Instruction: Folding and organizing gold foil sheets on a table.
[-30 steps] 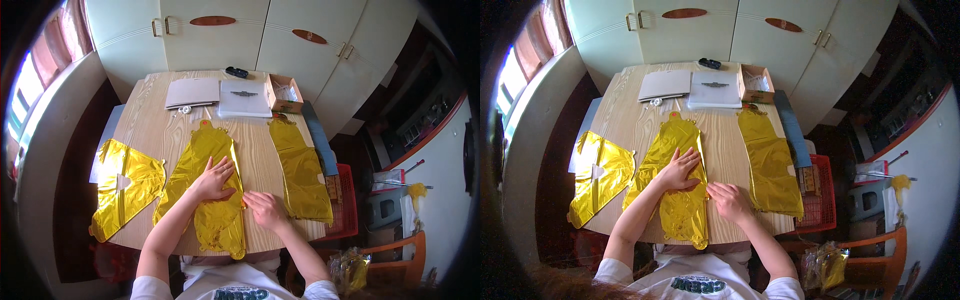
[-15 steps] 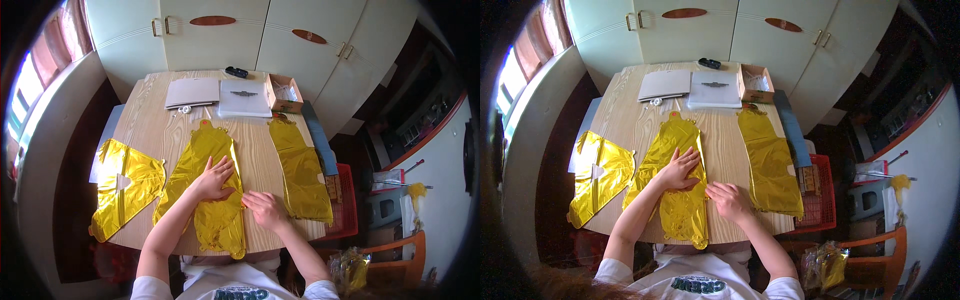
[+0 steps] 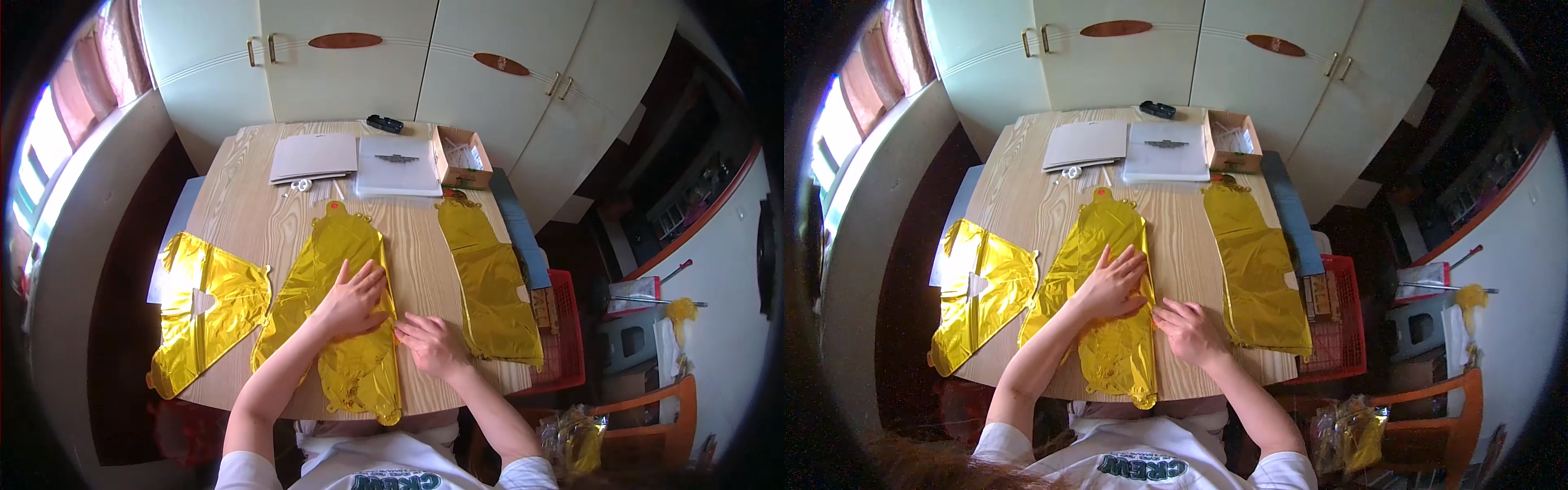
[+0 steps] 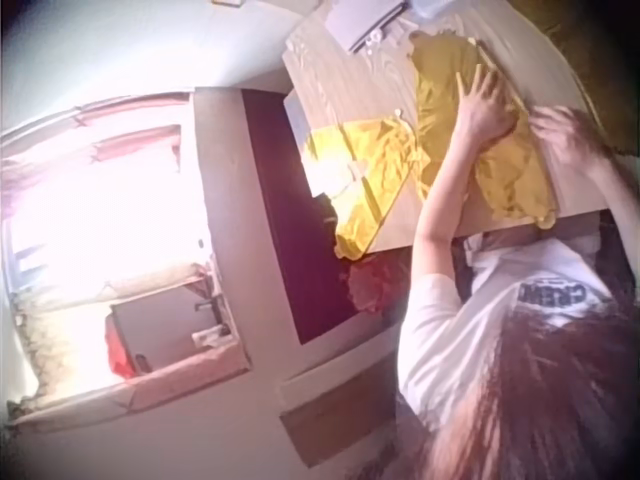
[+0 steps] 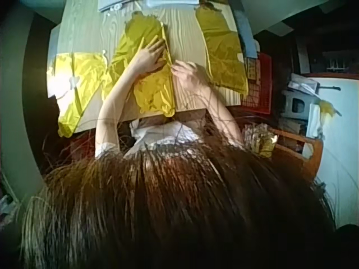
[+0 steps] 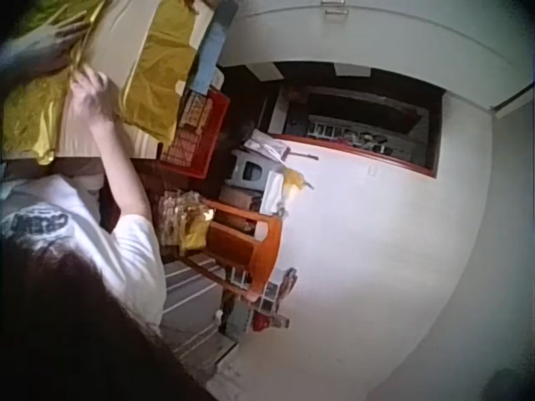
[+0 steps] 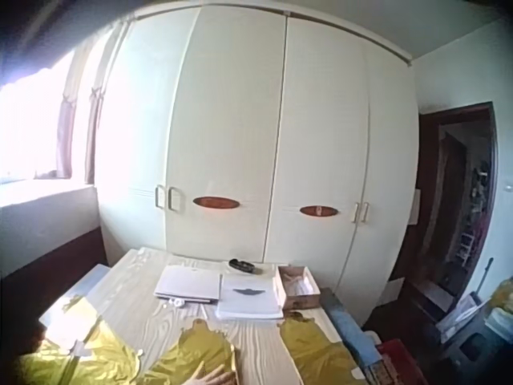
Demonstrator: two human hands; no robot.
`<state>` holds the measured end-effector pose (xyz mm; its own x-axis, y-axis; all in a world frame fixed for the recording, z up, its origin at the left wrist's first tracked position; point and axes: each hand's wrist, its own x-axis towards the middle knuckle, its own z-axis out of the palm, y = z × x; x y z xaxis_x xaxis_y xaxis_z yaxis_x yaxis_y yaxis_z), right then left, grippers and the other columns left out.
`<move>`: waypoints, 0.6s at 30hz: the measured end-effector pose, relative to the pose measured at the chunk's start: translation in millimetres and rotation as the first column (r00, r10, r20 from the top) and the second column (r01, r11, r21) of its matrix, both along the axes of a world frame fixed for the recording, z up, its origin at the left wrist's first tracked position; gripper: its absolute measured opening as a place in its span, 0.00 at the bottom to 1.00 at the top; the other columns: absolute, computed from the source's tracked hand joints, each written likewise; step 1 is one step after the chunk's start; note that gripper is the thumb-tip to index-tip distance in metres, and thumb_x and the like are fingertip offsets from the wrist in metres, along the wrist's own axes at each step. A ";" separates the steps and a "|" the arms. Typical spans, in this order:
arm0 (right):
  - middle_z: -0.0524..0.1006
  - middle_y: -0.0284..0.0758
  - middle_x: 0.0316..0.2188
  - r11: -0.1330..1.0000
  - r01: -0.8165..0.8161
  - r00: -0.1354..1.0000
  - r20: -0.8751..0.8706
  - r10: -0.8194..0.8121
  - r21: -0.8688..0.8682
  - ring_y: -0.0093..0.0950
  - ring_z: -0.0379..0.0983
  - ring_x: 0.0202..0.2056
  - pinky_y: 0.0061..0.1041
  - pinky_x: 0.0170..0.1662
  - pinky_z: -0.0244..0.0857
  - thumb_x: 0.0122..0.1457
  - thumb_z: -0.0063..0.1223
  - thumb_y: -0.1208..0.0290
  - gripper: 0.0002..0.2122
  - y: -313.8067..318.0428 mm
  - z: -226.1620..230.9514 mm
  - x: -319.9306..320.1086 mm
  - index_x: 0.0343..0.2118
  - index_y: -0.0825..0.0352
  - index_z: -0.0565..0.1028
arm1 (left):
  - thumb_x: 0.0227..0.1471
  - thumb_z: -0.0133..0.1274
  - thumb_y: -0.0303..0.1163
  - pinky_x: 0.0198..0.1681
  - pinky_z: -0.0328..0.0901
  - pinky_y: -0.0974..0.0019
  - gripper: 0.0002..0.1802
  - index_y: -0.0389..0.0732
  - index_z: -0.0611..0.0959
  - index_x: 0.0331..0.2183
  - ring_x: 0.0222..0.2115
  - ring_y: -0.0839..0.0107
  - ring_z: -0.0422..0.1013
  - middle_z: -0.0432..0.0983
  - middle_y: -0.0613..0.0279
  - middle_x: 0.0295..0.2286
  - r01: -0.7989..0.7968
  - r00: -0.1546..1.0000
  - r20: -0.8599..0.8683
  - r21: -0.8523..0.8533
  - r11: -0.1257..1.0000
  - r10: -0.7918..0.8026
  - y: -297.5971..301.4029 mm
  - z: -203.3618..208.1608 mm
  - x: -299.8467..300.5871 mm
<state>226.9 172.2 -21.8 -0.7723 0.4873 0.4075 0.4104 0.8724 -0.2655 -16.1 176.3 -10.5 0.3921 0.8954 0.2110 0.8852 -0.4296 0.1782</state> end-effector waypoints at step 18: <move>0.80 0.30 0.44 0.999 -0.003 0.998 -0.069 0.001 -0.033 0.27 0.71 0.53 0.37 0.56 0.60 0.54 0.48 0.76 0.11 3.7 -7.8 0.2 0.36 0.63 0.82 | 0.51 0.53 0.43 0.44 0.63 0.61 0.25 0.38 0.79 0.47 0.46 0.67 0.69 0.73 0.58 0.50 0.040 0.995 -0.095 0.081 0.996 -0.032 -33.1 17.6 31.8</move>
<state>227.2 175.9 -29.6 -0.7439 0.4999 0.4436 0.3880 0.8634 -0.3224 15.6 143.2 7.1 0.4451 0.8614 0.2449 0.8801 -0.4713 0.0581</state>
